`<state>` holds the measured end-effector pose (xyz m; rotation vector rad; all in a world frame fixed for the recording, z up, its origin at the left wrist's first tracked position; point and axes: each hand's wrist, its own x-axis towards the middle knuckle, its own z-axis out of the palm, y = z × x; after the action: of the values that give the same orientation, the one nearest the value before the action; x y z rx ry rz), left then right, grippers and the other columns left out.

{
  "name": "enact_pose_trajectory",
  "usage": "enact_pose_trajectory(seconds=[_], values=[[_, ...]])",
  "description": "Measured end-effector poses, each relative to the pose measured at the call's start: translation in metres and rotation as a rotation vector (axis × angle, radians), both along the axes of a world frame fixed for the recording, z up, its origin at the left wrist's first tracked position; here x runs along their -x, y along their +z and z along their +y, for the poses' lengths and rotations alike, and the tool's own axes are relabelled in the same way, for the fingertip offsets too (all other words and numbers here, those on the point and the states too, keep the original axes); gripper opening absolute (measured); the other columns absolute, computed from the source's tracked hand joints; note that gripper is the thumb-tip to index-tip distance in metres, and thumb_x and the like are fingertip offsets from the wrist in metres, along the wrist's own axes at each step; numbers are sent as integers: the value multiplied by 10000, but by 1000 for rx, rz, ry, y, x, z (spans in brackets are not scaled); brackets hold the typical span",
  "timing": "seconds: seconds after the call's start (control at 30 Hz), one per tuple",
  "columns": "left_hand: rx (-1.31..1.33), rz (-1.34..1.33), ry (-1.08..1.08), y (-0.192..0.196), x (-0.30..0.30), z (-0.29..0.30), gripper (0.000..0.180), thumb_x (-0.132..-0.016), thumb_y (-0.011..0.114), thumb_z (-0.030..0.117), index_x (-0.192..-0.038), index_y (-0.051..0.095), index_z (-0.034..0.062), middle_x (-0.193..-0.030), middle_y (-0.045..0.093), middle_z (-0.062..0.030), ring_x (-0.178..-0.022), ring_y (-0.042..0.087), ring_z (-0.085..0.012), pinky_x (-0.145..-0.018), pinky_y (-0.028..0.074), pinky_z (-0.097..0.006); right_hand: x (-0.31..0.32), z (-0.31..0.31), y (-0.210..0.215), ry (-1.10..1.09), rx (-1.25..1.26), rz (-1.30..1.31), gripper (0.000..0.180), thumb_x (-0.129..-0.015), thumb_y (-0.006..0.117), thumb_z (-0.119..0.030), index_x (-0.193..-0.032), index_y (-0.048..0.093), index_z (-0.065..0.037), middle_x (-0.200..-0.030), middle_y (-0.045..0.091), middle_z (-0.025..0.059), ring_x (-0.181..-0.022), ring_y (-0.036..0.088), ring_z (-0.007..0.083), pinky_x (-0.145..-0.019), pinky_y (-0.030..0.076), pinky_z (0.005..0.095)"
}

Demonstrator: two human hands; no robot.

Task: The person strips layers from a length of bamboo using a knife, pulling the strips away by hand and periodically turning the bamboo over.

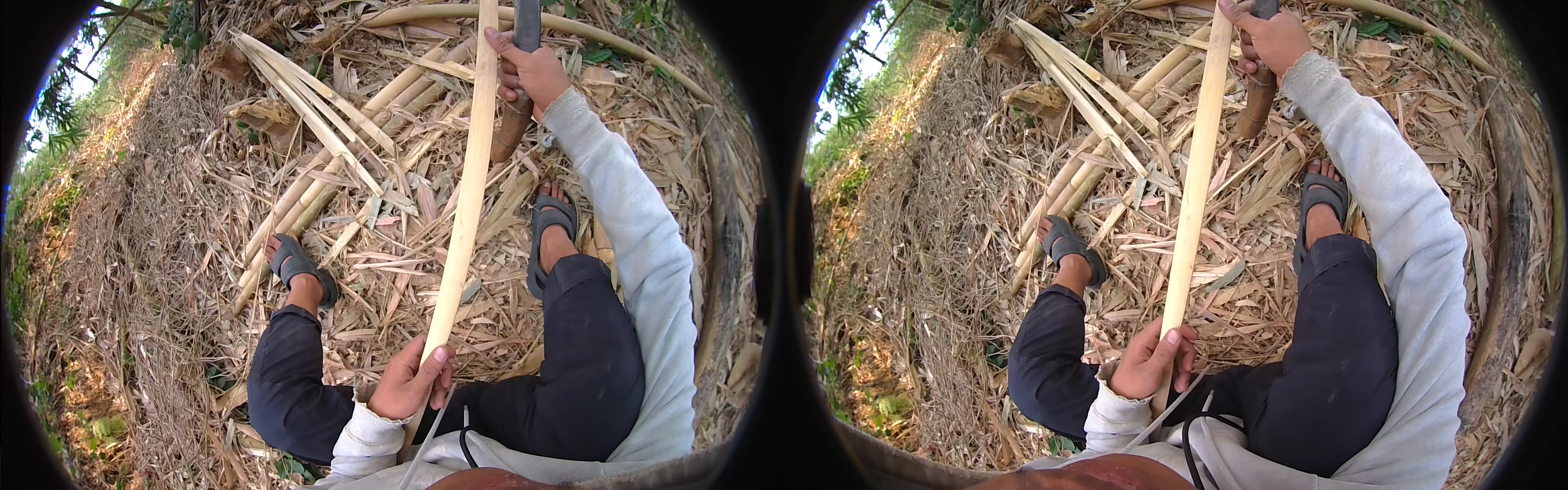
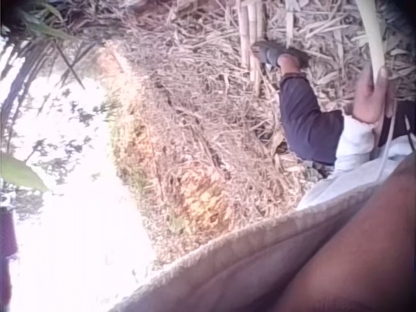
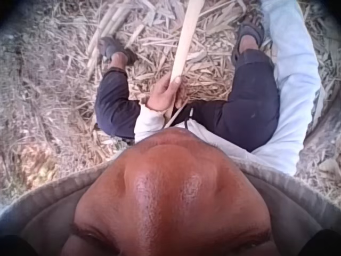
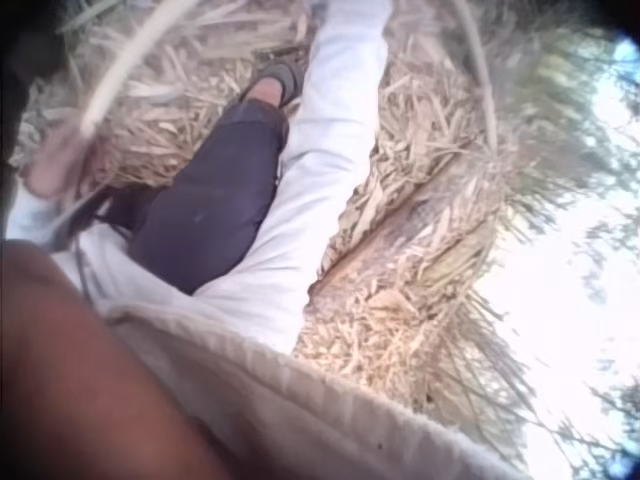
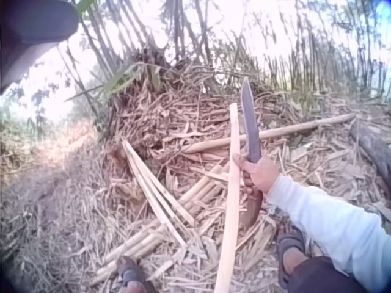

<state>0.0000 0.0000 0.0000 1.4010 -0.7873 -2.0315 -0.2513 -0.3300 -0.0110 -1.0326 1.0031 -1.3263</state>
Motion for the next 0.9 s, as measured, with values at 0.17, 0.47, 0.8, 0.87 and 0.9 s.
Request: enact_pose_trajectory(seconds=[0.17, 0.47, 0.8, 0.87, 0.9], values=[[13, -38, 90, 0, 5, -7, 304, -1036, 395, 318, -924, 477, 47, -595, 414, -18, -371, 327, -70, -344, 296, -206, -12, 28, 12, -42, -6, 142, 436, -907, 601, -493, -885, 594, -58, -518, 270, -88, -400, 295, 43, -381, 308, 239], [-114, 27, 384, -12, -3, -37, 370, -1035, 289, 350, -905, 467, 54, -578, 410, -18, -348, 305, -86, -323, 292, -247, -75, 138, -22, 814, 326, 1041, 747, -880, 387, -725, -778, 637, -28, -599, 595, 163, -575, 617, 340, -579, 495, 451], [-39, 166, 464, -14, -8, -41, 333, -1038, 315, 356, -899, 438, 80, -589, 385, -13, -361, 288, -90, -341, 289, -250, -93, 151, -19, 761, 862, 1195, 710, -812, 496, -732, -762, 602, -32, -635, 606, 158, -565, 629, 362, -547, 524, 451], [-13, 162, 471, -11, -3, -38, 337, -1045, 301, 368, -899, 420, 87, -585, 367, -14, -356, 265, -86, -326, 273, -249, -89, 138, -17, 659, 912, 1207, 740, -833, 444, -750, -745, 612, -34, -626, 614, 173, -556, 632, 366, -569, 536, 443], [-15, 164, 472, -9, -3, -35, 341, -1047, 292, 373, -898, 414, 91, -582, 358, -14, -354, 256, -83, -318, 266, -246, -84, 124, -20, 609, 746, 1212, 739, -840, 434, -747, -742, 609, -36, -631, 615, 178, -561, 632, 368, -575, 536, 442]])
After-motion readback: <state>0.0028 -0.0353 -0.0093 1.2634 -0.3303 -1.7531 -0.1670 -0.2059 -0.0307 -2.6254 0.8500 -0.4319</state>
